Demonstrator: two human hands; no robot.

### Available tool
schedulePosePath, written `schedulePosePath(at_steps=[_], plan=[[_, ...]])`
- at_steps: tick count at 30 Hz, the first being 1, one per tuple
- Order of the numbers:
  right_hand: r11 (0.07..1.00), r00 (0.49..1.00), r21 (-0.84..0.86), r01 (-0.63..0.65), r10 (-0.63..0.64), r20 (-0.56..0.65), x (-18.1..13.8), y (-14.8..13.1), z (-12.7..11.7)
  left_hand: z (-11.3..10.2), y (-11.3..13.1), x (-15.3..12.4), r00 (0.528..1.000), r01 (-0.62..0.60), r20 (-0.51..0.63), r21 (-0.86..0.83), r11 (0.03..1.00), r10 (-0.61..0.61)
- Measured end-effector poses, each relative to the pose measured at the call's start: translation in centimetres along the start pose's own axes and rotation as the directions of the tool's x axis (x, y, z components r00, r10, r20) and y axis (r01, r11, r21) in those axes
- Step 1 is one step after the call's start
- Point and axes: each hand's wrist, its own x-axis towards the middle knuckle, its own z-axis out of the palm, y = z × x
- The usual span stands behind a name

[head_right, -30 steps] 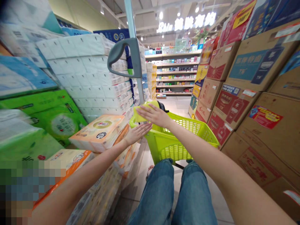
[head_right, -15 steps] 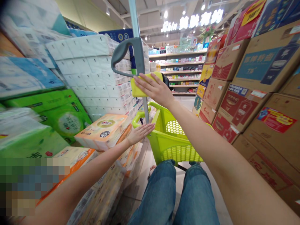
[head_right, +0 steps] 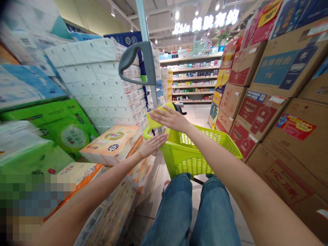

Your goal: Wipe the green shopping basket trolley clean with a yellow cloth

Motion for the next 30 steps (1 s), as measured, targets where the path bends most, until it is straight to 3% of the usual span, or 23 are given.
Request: schedulePosePath(at_steps=[3,6,9,14,17,20,26,30], plan=[[0.992,0.989,-0.006,-0.128,0.128,-0.075,3.7,3.5,-2.7,-0.4,0.0,0.2,0.999,0.006,-0.045,0.055,0.998,-0.004],[0.985,0.978,0.006,-0.172,0.172,-0.120,5.4,4.6,-3.6,-0.5,0.1,0.2,0.999,0.011,-0.039,0.049,0.999,-0.009],[0.985,0.977,-0.004,-0.173,0.171,-0.127,3.7,2.3,-1.9,-0.3,0.2,0.1,0.999,0.019,-0.038,0.041,0.999,-0.017],[0.996,0.995,0.011,-0.087,0.088,-0.041,-2.6,-4.2,2.9,0.5,0.1,-0.3,0.999,0.013,0.050,-0.081,0.997,-0.009],[0.996,0.997,0.021,-0.081,0.081,-0.007,-3.9,-5.3,3.6,0.7,0.1,-0.3,0.996,0.007,0.091,-0.102,0.995,0.002],[0.999,0.999,0.014,-0.047,0.047,-0.008,-1.8,-2.9,2.0,0.2,0.1,-0.1,0.999,0.000,0.032,-0.044,0.999,0.001],[0.984,0.974,-0.018,-0.180,0.175,-0.144,4.9,3.8,-3.0,-0.4,0.0,0.1,1.000,0.005,-0.005,0.011,1.000,-0.005],[0.984,0.974,-0.026,-0.175,0.169,-0.151,4.8,3.7,-2.9,-0.1,0.1,0.0,1.000,0.007,-0.024,0.025,1.000,-0.007]])
